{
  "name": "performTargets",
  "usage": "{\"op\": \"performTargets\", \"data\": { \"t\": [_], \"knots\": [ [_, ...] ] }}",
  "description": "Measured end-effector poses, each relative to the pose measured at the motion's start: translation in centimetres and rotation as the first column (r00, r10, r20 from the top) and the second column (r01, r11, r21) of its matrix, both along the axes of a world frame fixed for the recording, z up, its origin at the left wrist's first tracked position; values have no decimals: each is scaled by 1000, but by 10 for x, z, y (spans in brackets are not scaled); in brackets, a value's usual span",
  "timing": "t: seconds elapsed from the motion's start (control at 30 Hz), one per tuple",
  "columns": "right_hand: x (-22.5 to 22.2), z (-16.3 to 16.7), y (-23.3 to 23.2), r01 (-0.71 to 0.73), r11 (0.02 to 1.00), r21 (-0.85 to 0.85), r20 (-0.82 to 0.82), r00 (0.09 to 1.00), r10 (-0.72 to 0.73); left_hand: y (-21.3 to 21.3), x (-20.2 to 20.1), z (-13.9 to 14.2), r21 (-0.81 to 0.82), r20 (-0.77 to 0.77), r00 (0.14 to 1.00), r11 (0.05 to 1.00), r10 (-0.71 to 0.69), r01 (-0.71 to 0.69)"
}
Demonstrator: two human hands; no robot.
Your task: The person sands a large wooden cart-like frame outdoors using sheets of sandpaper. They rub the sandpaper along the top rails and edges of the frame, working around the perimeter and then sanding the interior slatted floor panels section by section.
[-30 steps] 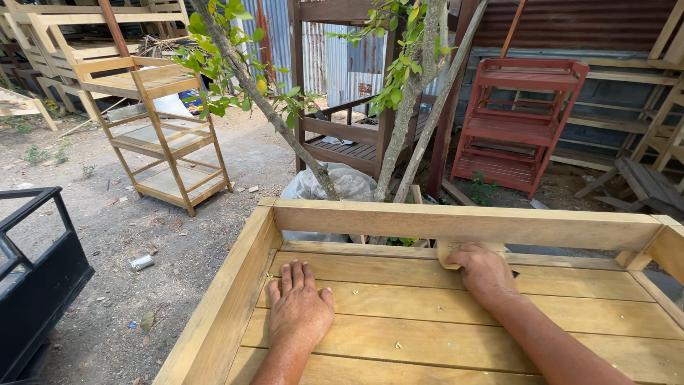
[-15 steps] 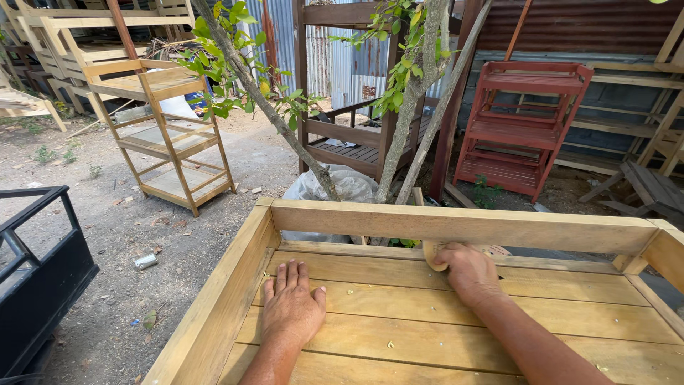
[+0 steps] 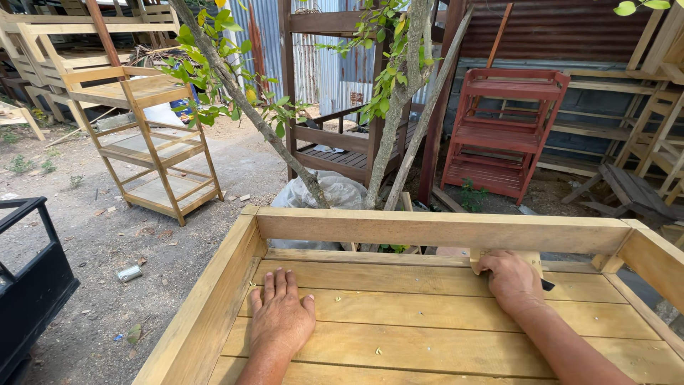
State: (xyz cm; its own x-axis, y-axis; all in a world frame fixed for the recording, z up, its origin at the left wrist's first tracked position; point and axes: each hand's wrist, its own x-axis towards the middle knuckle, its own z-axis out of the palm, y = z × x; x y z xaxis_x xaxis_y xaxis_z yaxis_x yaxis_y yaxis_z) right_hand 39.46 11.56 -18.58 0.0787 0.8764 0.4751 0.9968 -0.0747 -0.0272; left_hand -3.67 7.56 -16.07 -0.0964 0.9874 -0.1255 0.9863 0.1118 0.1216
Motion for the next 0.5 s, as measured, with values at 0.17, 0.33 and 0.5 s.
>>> {"op": "performTargets", "data": {
  "t": [0.17,0.33,0.5],
  "knots": [
    [-29,2,2,12,1000,4,-78,997,-12,0,0,0,-59,-12,1000,998,1,-2],
    [-13,1,1,-42,999,30,-119,992,45,1,0,0,-42,-18,1000,999,-1,0],
    [-12,8,2,-128,992,-20,-174,977,123,-1,0,-1,-40,-32,999,999,-3,1]
  ]
}}
